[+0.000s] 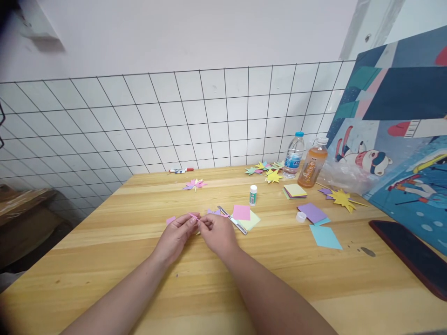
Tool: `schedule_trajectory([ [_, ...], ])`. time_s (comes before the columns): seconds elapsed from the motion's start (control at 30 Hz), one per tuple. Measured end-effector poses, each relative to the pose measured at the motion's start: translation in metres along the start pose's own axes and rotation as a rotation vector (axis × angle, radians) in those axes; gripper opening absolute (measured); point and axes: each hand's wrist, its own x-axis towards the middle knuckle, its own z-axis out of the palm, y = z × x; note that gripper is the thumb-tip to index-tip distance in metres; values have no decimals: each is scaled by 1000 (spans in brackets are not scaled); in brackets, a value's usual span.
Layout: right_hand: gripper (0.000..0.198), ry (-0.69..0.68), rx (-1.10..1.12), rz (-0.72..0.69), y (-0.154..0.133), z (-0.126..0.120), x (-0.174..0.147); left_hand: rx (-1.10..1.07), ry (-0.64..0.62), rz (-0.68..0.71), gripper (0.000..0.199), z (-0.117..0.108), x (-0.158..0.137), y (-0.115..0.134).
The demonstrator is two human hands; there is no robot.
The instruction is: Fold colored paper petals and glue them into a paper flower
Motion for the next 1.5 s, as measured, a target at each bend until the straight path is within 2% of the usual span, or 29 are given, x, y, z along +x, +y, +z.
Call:
schedule_trajectory([
  [0.27, 18, -40, 29, 3, -1, 1, -1, 67, -31, 73, 15, -2, 1, 2],
  [0.43, 16, -21, 127, 28, -1, 3, -1, 39, -29, 40, 16, -1, 1, 1],
  [0.57, 17, 30, 10, 24, -3, 1, -1, -68, 57, 30, 29, -3, 1, 2],
  [0.83, 14, -12, 28, 20, -4, 2, -2, -47, 144, 60, 21, -7, 5, 1],
  [0.97, 15, 1, 100, -6, -4, 3, -1, 14, 96, 67, 21, -7, 5, 0],
  [1.1, 14, 15, 144, 25, -2, 3, 1, 88, 39, 80, 22, -7, 5, -2],
  [1.33, 16, 24, 134, 126, -2, 4, 4, 166, 99, 102, 25, -6, 4, -6],
  [1.5, 12, 84, 40, 26, -3, 0, 2, 58, 57, 79, 31, -4, 2, 2],
])
